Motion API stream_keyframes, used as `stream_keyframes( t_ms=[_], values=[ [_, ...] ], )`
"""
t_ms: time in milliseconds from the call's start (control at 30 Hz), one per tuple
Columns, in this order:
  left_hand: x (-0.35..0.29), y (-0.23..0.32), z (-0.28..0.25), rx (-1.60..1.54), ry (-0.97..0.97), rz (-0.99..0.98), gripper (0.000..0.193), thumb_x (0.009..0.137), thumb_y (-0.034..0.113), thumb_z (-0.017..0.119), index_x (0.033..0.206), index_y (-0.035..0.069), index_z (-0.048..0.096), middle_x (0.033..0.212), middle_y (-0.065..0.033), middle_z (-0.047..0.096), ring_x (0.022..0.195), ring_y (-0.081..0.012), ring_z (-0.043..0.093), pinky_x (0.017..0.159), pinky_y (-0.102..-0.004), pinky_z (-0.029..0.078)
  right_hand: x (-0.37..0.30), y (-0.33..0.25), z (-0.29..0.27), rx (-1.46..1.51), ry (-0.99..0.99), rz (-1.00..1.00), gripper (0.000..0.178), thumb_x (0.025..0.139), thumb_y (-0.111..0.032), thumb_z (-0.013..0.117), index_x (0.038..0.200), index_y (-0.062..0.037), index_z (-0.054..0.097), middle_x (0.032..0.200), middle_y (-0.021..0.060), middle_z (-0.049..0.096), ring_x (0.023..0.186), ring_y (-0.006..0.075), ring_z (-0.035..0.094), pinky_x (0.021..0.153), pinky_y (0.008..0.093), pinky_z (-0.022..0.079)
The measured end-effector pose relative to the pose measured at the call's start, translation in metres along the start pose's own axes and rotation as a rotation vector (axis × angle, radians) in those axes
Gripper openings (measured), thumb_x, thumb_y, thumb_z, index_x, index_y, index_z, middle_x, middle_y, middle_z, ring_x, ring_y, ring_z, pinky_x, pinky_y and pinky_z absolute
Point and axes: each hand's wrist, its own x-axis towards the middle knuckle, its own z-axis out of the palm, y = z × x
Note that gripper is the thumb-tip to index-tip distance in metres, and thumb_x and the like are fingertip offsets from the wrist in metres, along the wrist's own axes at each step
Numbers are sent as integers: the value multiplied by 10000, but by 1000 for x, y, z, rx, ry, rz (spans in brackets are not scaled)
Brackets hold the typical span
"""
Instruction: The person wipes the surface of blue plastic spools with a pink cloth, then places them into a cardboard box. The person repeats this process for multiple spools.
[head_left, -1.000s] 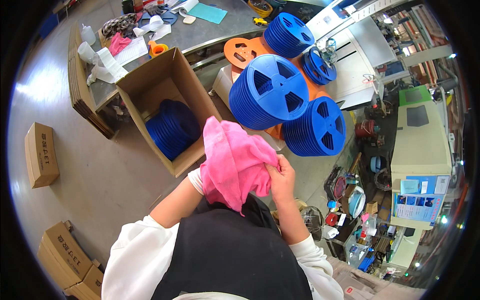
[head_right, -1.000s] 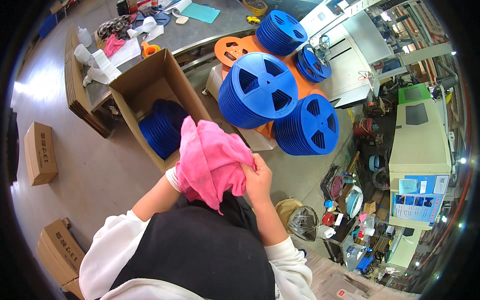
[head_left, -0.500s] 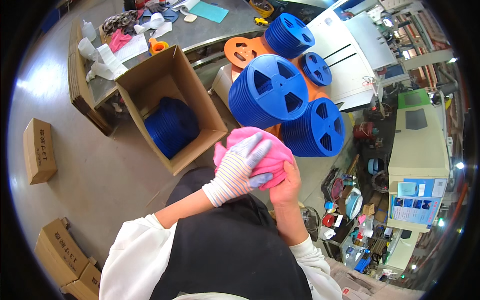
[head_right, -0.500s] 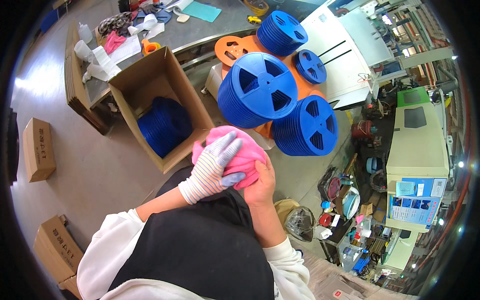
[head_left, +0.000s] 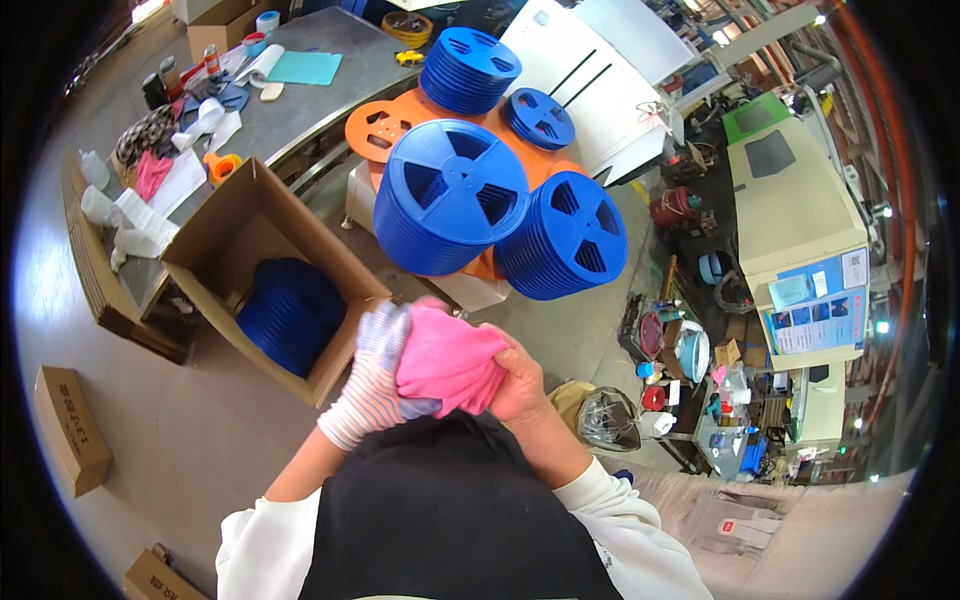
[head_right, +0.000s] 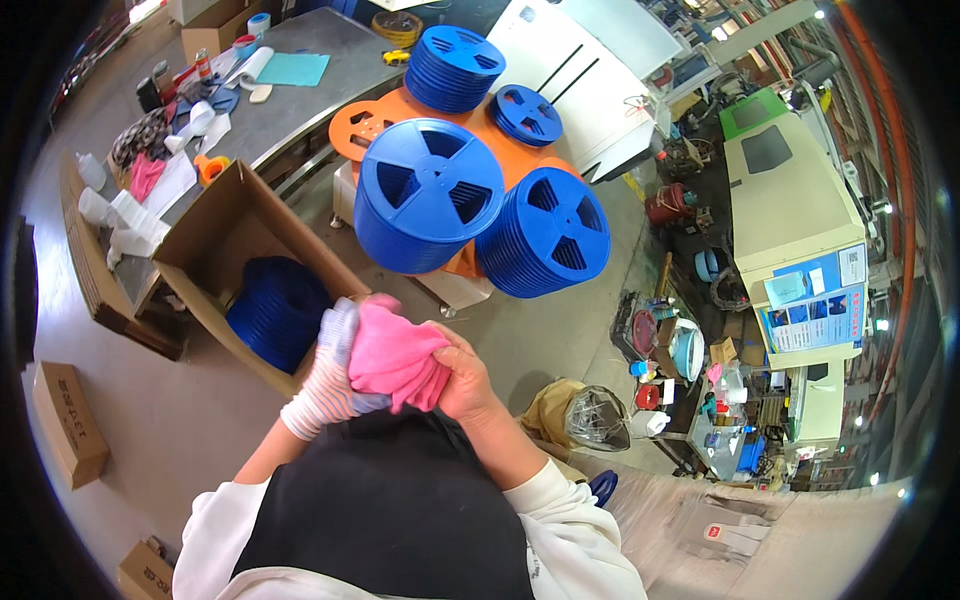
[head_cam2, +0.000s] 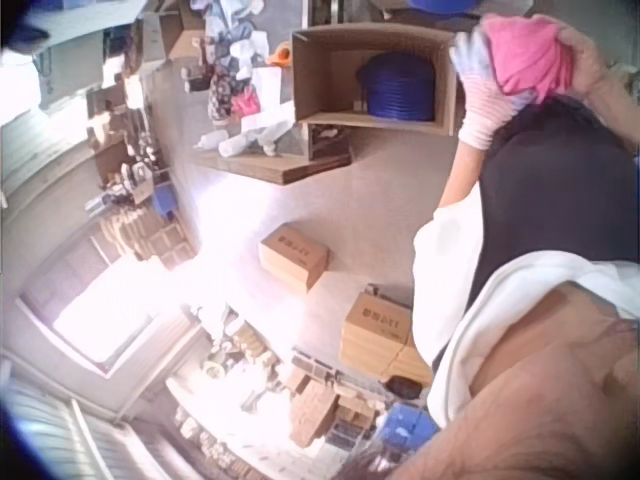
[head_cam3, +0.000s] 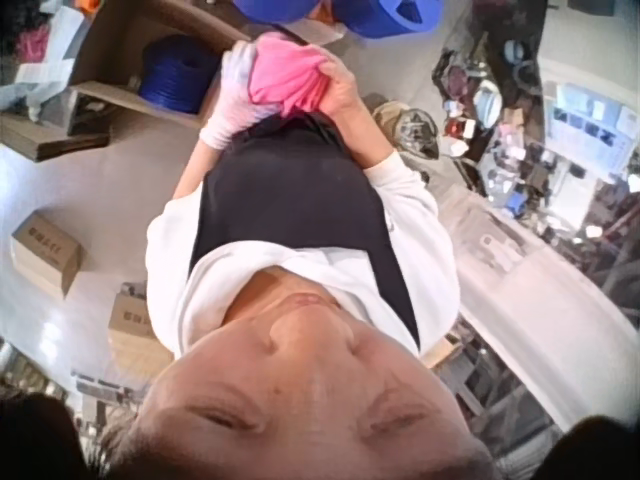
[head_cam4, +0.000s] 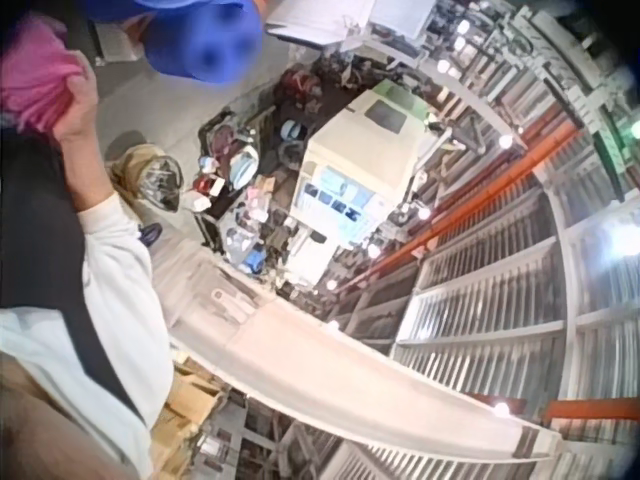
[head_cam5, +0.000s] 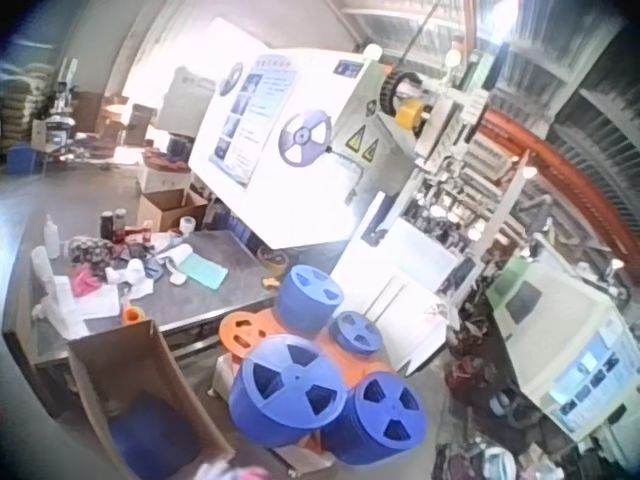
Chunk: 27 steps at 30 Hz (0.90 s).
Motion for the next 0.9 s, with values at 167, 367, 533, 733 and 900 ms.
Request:
stream_keyframes(
  t_ms=[167, 367, 533, 733, 900],
  values=[
    [21, 24, 18, -864, -124, -680, 691, 743, 290, 822, 1318, 77, 502, 1351, -151, 511, 1195, -272, 541, 1002, -430, 456, 5, -13, -46, 98, 103, -30, 435, 895, -95, 578, 1320, -3, 551, 1316, 133, 618, 1200, 271, 596, 1091, 413, 416],
    [45, 21, 63, -1395, 94, -560, 833, 668, 189, 837, 1384, 123, 417, 1386, -90, 496, 1285, -267, 507, 1103, -423, 416, 15, -4, -93, -273, 181, 179, 497, 938, -181, 620, 1399, -30, 507, 1297, 105, 623, 1235, 220, 562, 1067, 390, 430],
    [72, 9, 96, -1206, 228, -622, 877, 653, 262, 849, 1394, 104, 407, 1390, -109, 493, 1284, -267, 506, 1104, -423, 414, 17, -52, -144, -519, 182, 245, 573, 891, -215, 711, 1408, -73, 507, 1304, 82, 590, 1233, 193, 543, 1021, 368, 458],
    [88, 10, 112, -939, 376, -653, 899, 619, 401, 892, 1343, 61, 480, 1311, -96, 560, 1221, -249, 557, 1092, -407, 434, 68, -227, -287, -1904, 429, -474, 702, 690, -265, 846, 1294, -37, 571, 1267, 167, 593, 1212, 334, 543, 1032, 439, 440],
    [92, 29, 153, -849, 533, -724, 805, 686, 324, 853, 1352, 52, 490, 1316, -92, 568, 1205, -238, 564, 1088, -382, 435, 147, -290, -355, -2355, -111, 613, 714, 596, -493, 862, 1135, -56, 695, 1111, 148, 703, 1041, 309, 673, 910, 429, 520]
  ],
)
